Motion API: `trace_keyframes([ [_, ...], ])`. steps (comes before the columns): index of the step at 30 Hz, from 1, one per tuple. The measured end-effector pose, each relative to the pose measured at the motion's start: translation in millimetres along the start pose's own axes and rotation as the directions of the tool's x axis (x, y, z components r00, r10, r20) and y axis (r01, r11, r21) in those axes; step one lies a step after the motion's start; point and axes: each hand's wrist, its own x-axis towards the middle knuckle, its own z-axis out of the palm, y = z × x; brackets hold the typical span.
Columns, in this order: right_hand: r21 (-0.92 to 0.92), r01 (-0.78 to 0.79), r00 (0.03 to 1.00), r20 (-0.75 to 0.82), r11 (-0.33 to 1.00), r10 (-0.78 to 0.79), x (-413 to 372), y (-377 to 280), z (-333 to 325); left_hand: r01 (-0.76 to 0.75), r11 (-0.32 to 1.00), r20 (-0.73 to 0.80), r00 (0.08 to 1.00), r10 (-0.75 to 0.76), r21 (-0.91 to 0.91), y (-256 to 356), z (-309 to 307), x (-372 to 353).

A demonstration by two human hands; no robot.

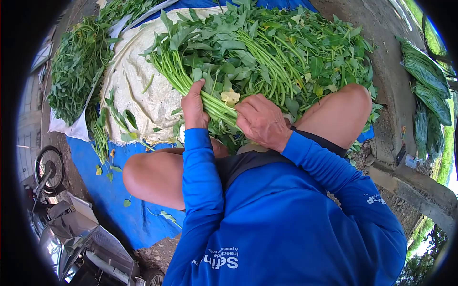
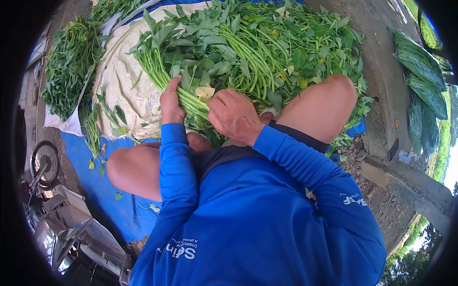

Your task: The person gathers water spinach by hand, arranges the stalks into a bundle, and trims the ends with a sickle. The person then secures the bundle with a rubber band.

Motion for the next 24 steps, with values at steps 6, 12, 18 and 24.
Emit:
trace_keyframes([
  [6,0.502,-0.162,0.986,0.125,0.849,0.114,-20.7,-23.4,-13.9,0.146,0.981,0.07,0.988,-0.138,-0.127,-0.5,-20.4,19.8],
  [12,0.344,-0.144,0.981,0.174,0.928,0.087,-30.8,-20.8,-89.0,0.117,0.985,0.155,0.983,-0.096,-0.13,31.1,-23.7,8.3],
  [18,-0.155,-0.331,0.942,-0.111,0.931,0.317,1.5,30.7,-142.4,0.12,0.973,0.299,0.953,-0.057,-0.197,50.6,-5.2,-13.3],
  [24,0.262,-0.337,0.915,0.319,0.904,0.248,17.2,-14.7,-57.1,0.096,0.989,0.367,0.929,-0.047,-0.116,44.9,11.2,-28.5],
])
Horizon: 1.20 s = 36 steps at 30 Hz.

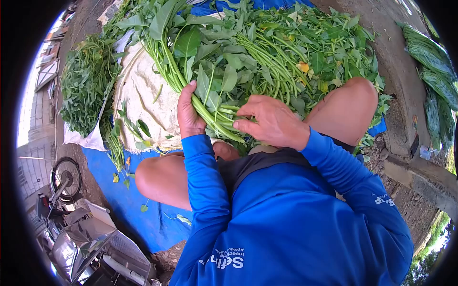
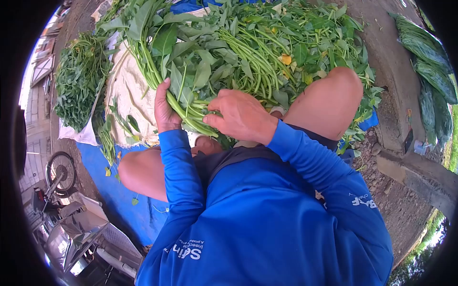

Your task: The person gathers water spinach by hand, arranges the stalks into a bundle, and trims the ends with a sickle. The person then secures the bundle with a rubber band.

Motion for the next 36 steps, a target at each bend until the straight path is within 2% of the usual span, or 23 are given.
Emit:
trace_keyframes([
  [2,0.045,0.058,0.997,0.043,0.997,-0.06,8.5,20.2,26.7,-0.029,0.999,-0.019,0.999,0.03,0.045,-1.5,-0.3,-2.5],
  [5,0.229,-0.039,0.996,-0.069,0.973,0.056,3.2,28.1,37.3,-0.061,0.996,-0.059,0.996,0.065,0.071,-2.1,-6.2,-2.5],
  [8,0.12,-0.105,0.961,-0.244,0.987,0.132,-8.2,39.6,39.5,-0.111,0.992,-0.125,0.985,0.118,0.059,-7.6,-12.4,1.7],
  [9,0.137,-0.146,0.945,-0.273,0.98,0.179,-12.0,44.1,37.1,-0.125,0.991,-0.146,0.981,0.129,0.039,-5.5,-11.1,1.7],
  [11,0.18,-0.223,0.907,-0.321,0.958,0.271,-22.7,55.4,26.6,-0.156,0.988,-0.195,0.969,0.154,0.002,1.5,-10.7,-1.3],
  [12,0.282,-0.235,0.882,-0.341,0.93,0.326,-25.8,63.3,12.2,-0.156,0.988,-0.212,0.966,0.152,-0.003,8.9,-3.4,-5.3],
  [13,0.382,-0.242,0.855,-0.35,0.892,0.382,-28.8,73.0,-9.2,-0.17,0.985,-0.214,0.963,0.165,-0.005,12.9,-10.7,-2.1],
  [14,0.379,-0.241,0.82,-0.413,0.894,0.396,-30.2,82.9,-40.4,-0.177,0.984,-0.219,0.96,0.172,-0.003,16.1,-22.4,1.9],
  [15,0.102,-0.386,0.764,-0.522,0.917,0.379,-34.7,93.6,-78.5,-0.177,0.984,-0.22,0.96,0.173,0.0,17.3,-29.2,3.2],
  [16,0.069,-0.349,0.78,-0.532,0.935,0.33,-31.4,81.9,-88.5,-0.203,0.979,-0.247,0.949,0.196,-0.002,18.3,-20.3,0.3],
  [20,-0.079,-0.208,0.814,-0.566,0.975,0.128,-13.4,33.4,-105.8,-0.148,0.988,-0.238,0.959,0.154,0.043,10.8,-1.4,0.3],
  [21,0.062,-0.045,0.929,-0.363,0.997,0.064,-6.0,21.2,-82.5,-0.134,0.989,-0.21,0.967,0.145,0.064,6.2,-2.1,0.4],
  [22,0.092,0.159,0.967,-0.215,0.983,-0.136,3.7,4.9,-58.5,-0.13,0.988,-0.176,0.974,0.144,0.085,2.2,-3.1,5.2],
  [23,0.022,0.339,0.932,-0.148,0.941,-0.332,15.0,6.5,-28.2,-0.128,0.986,-0.143,0.979,0.142,0.105,-0.3,-2.5,8.4],
  [24,0.034,0.322,0.947,-0.022,0.946,-0.322,21.4,3.2,-9.7,-0.137,0.986,-0.153,0.977,0.151,0.099,-1.3,2.8,7.5],
  [25,-0.061,0.41,0.911,-0.033,0.91,-0.412,27.4,10.7,8.0,-0.138,0.987,-0.153,0.977,0.149,0.084,-7.3,11.4,7.8],
  [26,-0.051,0.407,0.912,-0.03,0.912,-0.409,30.1,13.2,12.5,-0.098,0.987,-0.142,0.983,0.117,0.13,-9.0,5.2,9.4],
  [27,-0.125,0.373,0.927,-0.001,0.92,-0.376,25.7,16.4,10.3,-0.063,0.983,-0.136,0.987,0.088,0.173,-6.9,-5.6,10.2],
  [29,-0.26,0.323,0.946,0.057,0.91,-0.319,19.6,18.1,8.6,-0.12,0.971,-0.212,0.963,0.164,0.208,-10.3,7.4,4.6],
  [30,-0.228,0.35,0.933,0.0,0.909,-0.36,14.6,19.6,5.4,-0.136,0.968,-0.216,0.959,0.182,0.212,-12.8,1.8,9.6],
  [33,-0.359,0.305,0.952,0.078,0.882,-0.297,9.4,42.7,-52.1,-0.126,0.97,-0.268,0.946,0.181,0.208,-6.6,3.4,7.0],
  [35,-0.663,0.054,0.995,-0.023,0.747,-0.093,10.5,85.3,-99.6,-0.125,0.974,-0.294,0.939,0.178,0.191,1.5,8.7,2.7],
  [36,-0.81,-0.107,0.994,-0.109,0.577,0.032,14.3,98.7,-124.0,-0.123,0.974,-0.299,0.938,0.178,0.192,4.0,14.3,0.2],
])
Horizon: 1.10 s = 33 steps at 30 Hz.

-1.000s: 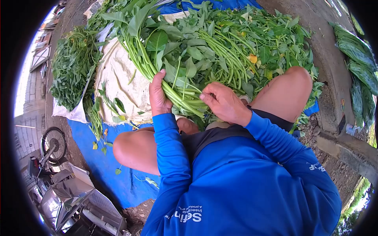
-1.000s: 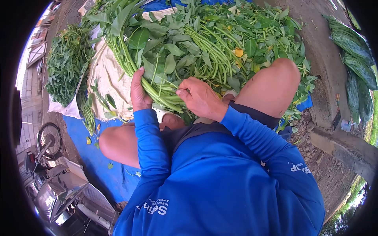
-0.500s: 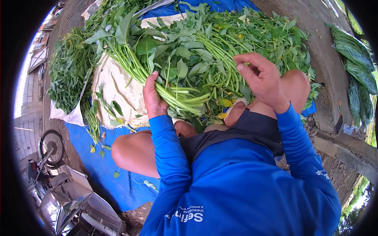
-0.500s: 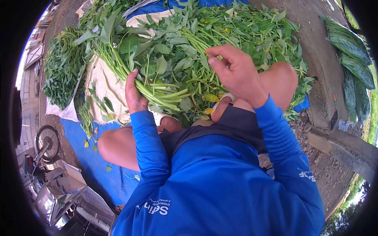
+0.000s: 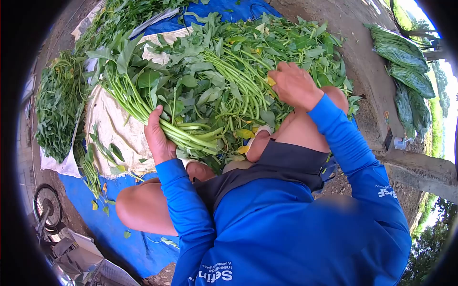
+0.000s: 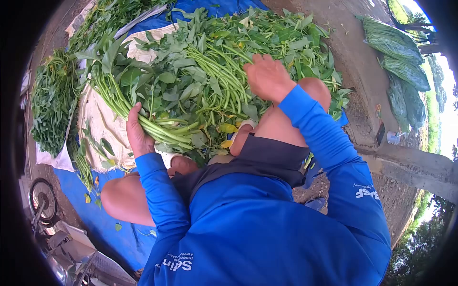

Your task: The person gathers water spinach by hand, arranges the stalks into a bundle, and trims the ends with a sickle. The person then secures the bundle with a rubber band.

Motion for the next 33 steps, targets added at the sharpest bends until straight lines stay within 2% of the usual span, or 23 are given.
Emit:
trace_keyframes([
  [1,-0.232,-0.151,0.987,0.017,0.961,0.159,9.6,21.3,-1.5,-0.001,1.0,0.001,1.0,0.001,-0.01,-2.8,-3.2,2.5],
  [3,0.14,-0.331,0.942,0.101,0.933,0.319,54.1,65.1,19.2,-0.016,0.999,0.012,1.0,0.016,-0.034,-11.4,-9.5,17.0],
  [5,0.215,-0.399,0.908,0.227,0.891,0.352,81.8,77.1,53.1,0.005,1.0,0.019,1.0,-0.005,-0.023,-17.8,-4.3,17.6],
  [8,0.021,-0.586,0.746,0.402,0.81,0.53,99.9,83.8,113.8,0.03,1.0,0.029,0.999,-0.03,0.009,-20.6,6.2,8.9],
  [11,0.088,-0.514,0.825,0.323,0.853,0.464,97.2,91.4,154.3,0.023,0.999,0.049,0.999,-0.024,0.032,-27.1,3.9,8.5],
  [12,0.056,-0.538,0.778,0.417,0.841,0.47,105.0,91.9,148.6,0.025,0.999,0.041,0.999,-0.026,0.04,-23.9,5.8,4.9],
  [16,0.306,-0.488,0.873,0.194,0.817,0.448,122.2,103.5,104.2,0.012,1.0,0.051,0.999,-0.013,0.016,-25.8,-1.3,15.5],
  [19,0.392,-0.549,0.836,0.278,0.738,0.474,141.1,99.8,63.5,0.019,1.0,0.044,0.999,-0.019,0.007,-26.2,1.7,17.5],
  [20,0.375,-0.728,0.683,0.479,0.574,0.552,151.7,85.0,35.7,0.031,0.999,0.053,0.998,-0.032,0.011,-25.7,3.4,16.9],
  [23,0.503,-0.633,0.755,0.236,0.588,0.611,164.2,107.7,27.0,0.04,0.999,0.071,0.997,-0.041,0.012,-22.6,6.1,13.5],
  [24,0.634,-0.638,0.71,0.263,0.438,0.654,156.9,91.1,-14.6,0.031,0.999,0.076,0.997,-0.032,0.015,-21.6,6.0,11.3],
  [26,0.772,-0.572,0.668,0.242,0.277,0.704,146.0,102.7,-45.5,-0.004,0.999,0.077,0.997,0.001,0.04,-21.4,6.5,8.9],
  [29,0.912,-0.406,0.725,0.361,-0.059,0.586,112.5,98.6,-72.0,0.001,0.999,0.096,0.995,-0.005,0.036,-23.3,6.6,8.0],
  [33,0.981,-0.195,0.785,0.159,-0.005,0.599,73.8,67.0,-87.1,0.012,1.0,0.092,0.996,-0.012,-0.002,-28.1,10.9,7.2],
])
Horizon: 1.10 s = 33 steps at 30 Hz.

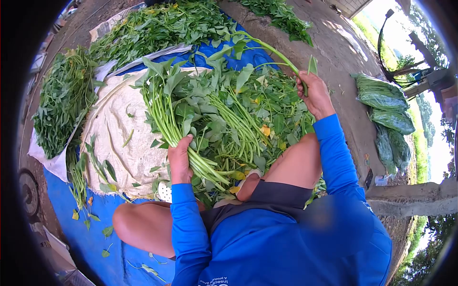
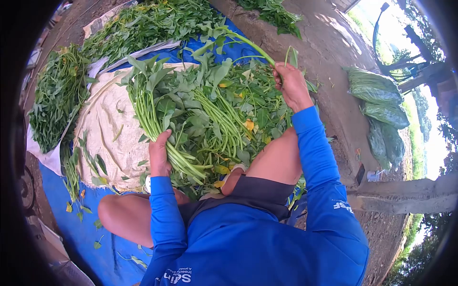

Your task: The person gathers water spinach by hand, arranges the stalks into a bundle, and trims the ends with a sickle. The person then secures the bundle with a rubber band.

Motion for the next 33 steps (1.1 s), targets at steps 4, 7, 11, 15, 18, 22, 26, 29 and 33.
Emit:
trace_keyframes([
  [4,-0.025,0.233,0.971,-0.047,0.972,-0.234,-44.3,24.4,22.7,-0.009,1.0,0.007,1.0,0.009,0.021,-14.6,1.3,3.6],
  [7,-0.145,0.386,0.92,-0.011,0.911,-0.391,-77.1,55.7,50.4,-0.017,1.0,0.039,0.999,0.016,0.015,-30.9,0.4,9.2],
  [11,-0.224,0.295,0.954,0.116,0.929,-0.276,-137.8,123.1,104.7,0.025,0.996,0.083,0.996,-0.018,-0.083,-62.1,-1.6,17.4],
  [15,-0.465,0.058,0.95,0.298,0.883,0.095,-186.3,198.8,129.7,0.365,0.908,0.185,0.925,-0.331,-0.206,-88.8,-26.6,20.5],
  [18,-0.467,0.035,0.941,0.313,0.884,0.128,-191.1,220.9,131.0,0.43,0.864,0.19,0.901,-0.391,-0.262,-94.9,-32.6,18.2],
  [22,-0.479,0.324,0.9,0.422,0.816,-0.11,-190.2,230.2,132.5,0.204,0.961,-0.113,0.967,-0.227,-0.184,-108.6,-25.9,16.5],
  [26,-0.494,0.465,0.832,0.527,0.735,-0.172,-190.7,226.5,142.0,0.043,0.995,-0.255,0.965,-0.065,-0.089,-130.4,-19.9,15.7],
  [29,-0.544,0.389,0.868,0.486,0.743,-0.098,-194.9,214.8,149.5,0.384,0.898,-0.02,0.918,-0.397,-0.213,-135.5,-45.8,30.7],
  [33,-0.41,0.527,0.839,0.389,0.744,-0.38,-197.8,202.3,149.4,0.359,0.898,0.065,0.933,-0.354,-0.256,-119.9,-48.6,34.0],
])
